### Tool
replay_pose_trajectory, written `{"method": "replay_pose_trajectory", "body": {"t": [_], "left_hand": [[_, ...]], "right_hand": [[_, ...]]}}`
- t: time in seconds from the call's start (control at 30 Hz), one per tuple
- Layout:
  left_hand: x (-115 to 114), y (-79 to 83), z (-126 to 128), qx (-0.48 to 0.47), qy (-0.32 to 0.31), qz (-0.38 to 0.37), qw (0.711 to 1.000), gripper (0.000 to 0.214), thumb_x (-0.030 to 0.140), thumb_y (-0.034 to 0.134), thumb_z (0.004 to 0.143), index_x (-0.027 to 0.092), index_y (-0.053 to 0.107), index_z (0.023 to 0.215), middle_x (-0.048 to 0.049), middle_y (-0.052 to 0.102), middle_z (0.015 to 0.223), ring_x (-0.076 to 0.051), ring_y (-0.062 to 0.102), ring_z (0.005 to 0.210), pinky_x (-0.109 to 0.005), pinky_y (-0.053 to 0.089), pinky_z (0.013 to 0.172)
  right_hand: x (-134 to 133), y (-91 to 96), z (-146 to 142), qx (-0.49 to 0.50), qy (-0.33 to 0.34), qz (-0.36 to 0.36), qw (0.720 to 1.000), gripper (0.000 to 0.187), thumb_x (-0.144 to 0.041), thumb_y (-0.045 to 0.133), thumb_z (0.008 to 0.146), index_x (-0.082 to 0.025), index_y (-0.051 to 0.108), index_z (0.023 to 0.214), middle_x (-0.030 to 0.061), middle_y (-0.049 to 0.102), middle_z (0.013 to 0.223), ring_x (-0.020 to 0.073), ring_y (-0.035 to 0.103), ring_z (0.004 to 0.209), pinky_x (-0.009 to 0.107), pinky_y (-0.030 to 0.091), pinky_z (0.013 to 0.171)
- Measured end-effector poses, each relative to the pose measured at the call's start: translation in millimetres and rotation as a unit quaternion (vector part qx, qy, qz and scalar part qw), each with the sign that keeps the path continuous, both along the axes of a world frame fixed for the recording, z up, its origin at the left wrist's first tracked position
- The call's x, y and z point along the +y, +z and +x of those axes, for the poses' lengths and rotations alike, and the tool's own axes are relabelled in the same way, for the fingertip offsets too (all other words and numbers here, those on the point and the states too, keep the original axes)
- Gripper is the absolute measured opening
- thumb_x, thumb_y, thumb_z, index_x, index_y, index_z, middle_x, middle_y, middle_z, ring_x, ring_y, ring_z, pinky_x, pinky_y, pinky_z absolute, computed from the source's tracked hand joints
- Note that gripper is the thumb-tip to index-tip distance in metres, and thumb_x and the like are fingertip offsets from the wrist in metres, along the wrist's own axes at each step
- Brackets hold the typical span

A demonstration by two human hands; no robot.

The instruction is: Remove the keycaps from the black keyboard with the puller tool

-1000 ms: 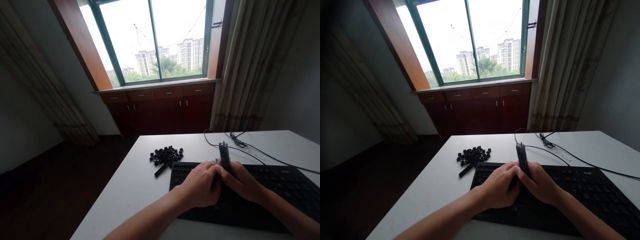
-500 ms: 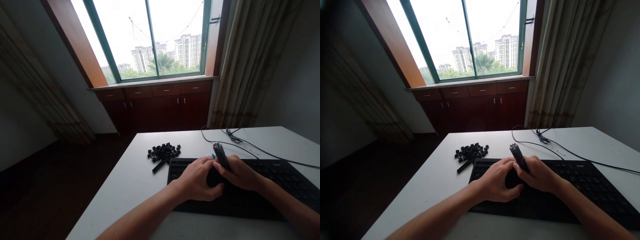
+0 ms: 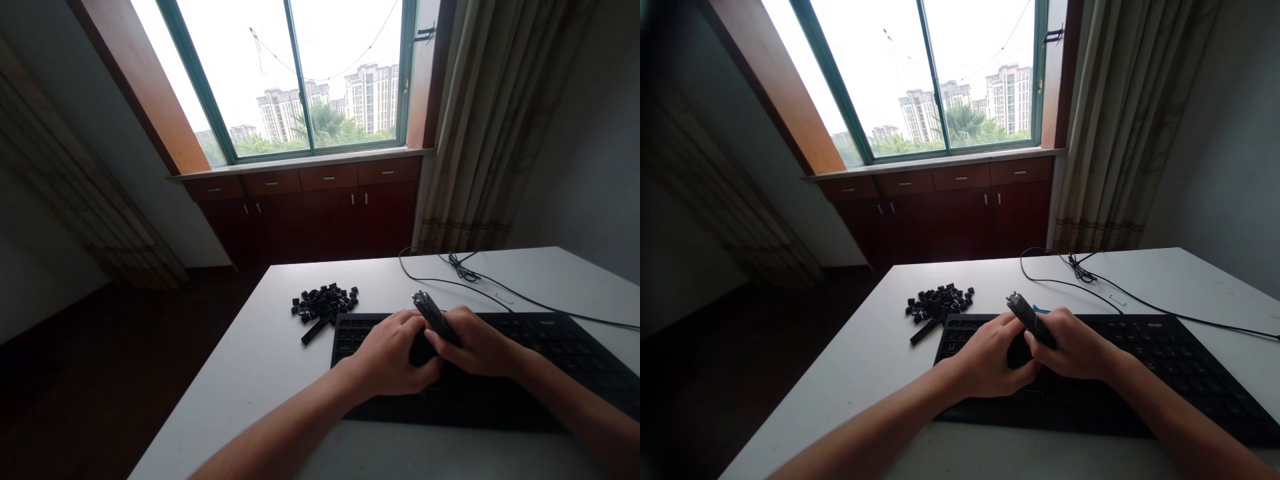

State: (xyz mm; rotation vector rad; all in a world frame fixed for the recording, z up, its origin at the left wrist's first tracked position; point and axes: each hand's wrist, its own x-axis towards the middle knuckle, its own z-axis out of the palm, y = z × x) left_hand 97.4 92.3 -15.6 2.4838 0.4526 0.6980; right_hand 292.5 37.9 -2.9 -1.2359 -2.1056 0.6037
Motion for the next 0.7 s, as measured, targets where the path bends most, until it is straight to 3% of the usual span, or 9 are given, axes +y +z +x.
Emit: {"method": "replay_pose_trajectory", "body": {"t": [0.2, 0.3, 0.47, 0.6, 0.7], "left_hand": [[0.7, -3.9, 1.1, 0.005, 0.002, 0.018, 1.000, 0.042, 0.030, 0.062, 0.088, 0.014, 0.057, 0.127, -0.0137, 0.061, 0.132, -0.028, 0.060, 0.121, -0.039, 0.049, 0.108], [0.7, -2.4, 0.7, 0.031, -0.014, 0.055, 0.998, 0.024, 0.022, 0.050, 0.094, 0.014, 0.065, 0.112, -0.0129, 0.066, 0.121, -0.026, 0.061, 0.117, -0.039, 0.047, 0.110], [1.1, -0.3, -1.1, 0.066, -0.058, 0.123, 0.989, 0.029, 0.016, 0.044, 0.095, 0.020, 0.072, 0.103, -0.0093, 0.064, 0.127, -0.026, 0.056, 0.125, -0.046, 0.035, 0.120], [2.8, -2.0, -0.7, 0.069, -0.070, 0.124, 0.987, 0.033, 0.013, 0.045, 0.091, 0.022, 0.074, 0.106, -0.0071, 0.065, 0.127, -0.025, 0.056, 0.124, -0.045, 0.036, 0.119], [3.9, -4.1, 0.6, 0.067, -0.071, 0.126, 0.987, 0.033, 0.013, 0.046, 0.091, 0.023, 0.075, 0.100, -0.0065, 0.068, 0.120, -0.025, 0.058, 0.121, -0.044, 0.037, 0.118]], "right_hand": [[2.2, 0.4, -9.7, 0.086, -0.038, -0.071, 0.993, 0.031, -0.035, 0.053, 0.098, -0.019, 0.054, 0.072, -0.0030, 0.054, 0.057, 0.0125, 0.048, 0.051, 0.025, 0.041, 0.052], [1.5, -2.7, -21.2, 0.162, -0.080, -0.126, 0.975, 0.038, -0.041, 0.054, 0.099, -0.020, 0.051, 0.068, -0.0054, 0.050, 0.045, 0.0101, 0.044, 0.038, 0.022, 0.036, 0.042], [0.2, -6.1, -32.0, 0.235, -0.087, -0.214, 0.944, 0.049, -0.050, 0.055, 0.097, -0.019, 0.052, 0.060, -0.0048, 0.049, 0.038, 0.0075, 0.039, 0.030, 0.019, 0.026, 0.035], [0.3, -8.3, -33.4, 0.265, -0.083, -0.216, 0.936, 0.049, -0.052, 0.058, 0.095, -0.018, 0.055, 0.060, -0.0034, 0.053, 0.038, 0.0079, 0.043, 0.029, 0.018, 0.028, 0.034], [-1.0, -10.7, -38.4, 0.277, -0.122, -0.201, 0.932, 0.048, -0.053, 0.061, 0.093, -0.019, 0.054, 0.060, -0.0033, 0.053, 0.037, 0.0089, 0.044, 0.029, 0.018, 0.029, 0.033]]}}
